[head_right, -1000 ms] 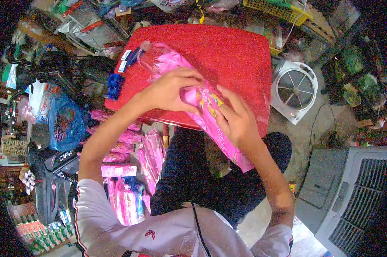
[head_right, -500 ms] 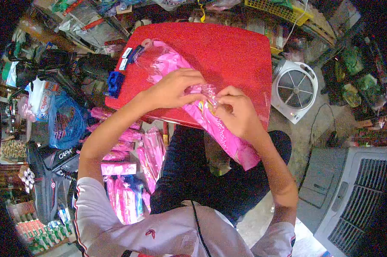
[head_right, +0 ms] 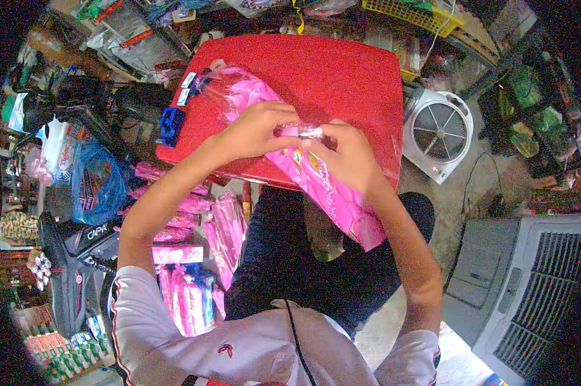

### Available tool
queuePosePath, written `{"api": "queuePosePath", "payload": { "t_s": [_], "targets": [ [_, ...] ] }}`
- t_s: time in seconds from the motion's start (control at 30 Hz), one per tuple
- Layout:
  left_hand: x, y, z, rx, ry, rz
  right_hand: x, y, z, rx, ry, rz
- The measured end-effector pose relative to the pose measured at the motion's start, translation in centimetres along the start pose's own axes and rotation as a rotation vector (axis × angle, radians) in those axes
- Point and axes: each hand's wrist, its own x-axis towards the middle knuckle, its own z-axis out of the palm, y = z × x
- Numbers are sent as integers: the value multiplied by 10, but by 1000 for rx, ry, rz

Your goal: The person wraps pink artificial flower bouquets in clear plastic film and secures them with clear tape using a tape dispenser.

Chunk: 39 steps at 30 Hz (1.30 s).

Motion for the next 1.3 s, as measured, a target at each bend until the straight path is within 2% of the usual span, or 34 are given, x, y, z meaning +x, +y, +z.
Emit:
{"api": "queuePosePath", "payload": {
  "t_s": [0.03,0.13,0.23,0.43,0.53,0.63,0.73,0.83,0.93,1.03,1.13,1.23,1.3],
  "targets": [
    [0,2,-3,-6,-7,-5,0,4,2,1,48,-88],
    [-1,9,-13,-34,-36,86,-2,1,2,19,124,-145],
    [-8,5,-11,52,14,135,-5,-14,-4,-15,75,-15],
    [-7,10,-14,-124,-93,-170,-1,-30,-3,5,-8,4],
    [-8,7,-11,-116,-49,-116,3,-29,2,219,-87,150],
    [-8,9,-10,-133,-29,-133,10,-41,-2,51,-137,110],
    [-6,19,-19,-63,-120,-236,13,-31,4,-19,13,-79],
    [-7,19,-18,-35,-110,-216,15,-19,4,180,17,15],
    [-9,11,-11,-38,-39,-131,15,-18,1,177,-9,43],
    [-10,14,-12,-62,-52,-148,21,-20,1,353,-73,76],
    [-11,12,-11,-41,-49,-142,27,-21,5,396,-110,149],
    [-10,14,-15,-76,-102,-187,33,-10,8,314,-103,61],
    [-11,14,-15,-71,-96,-158,34,-2,5,307,-91,90]
  ]
}}
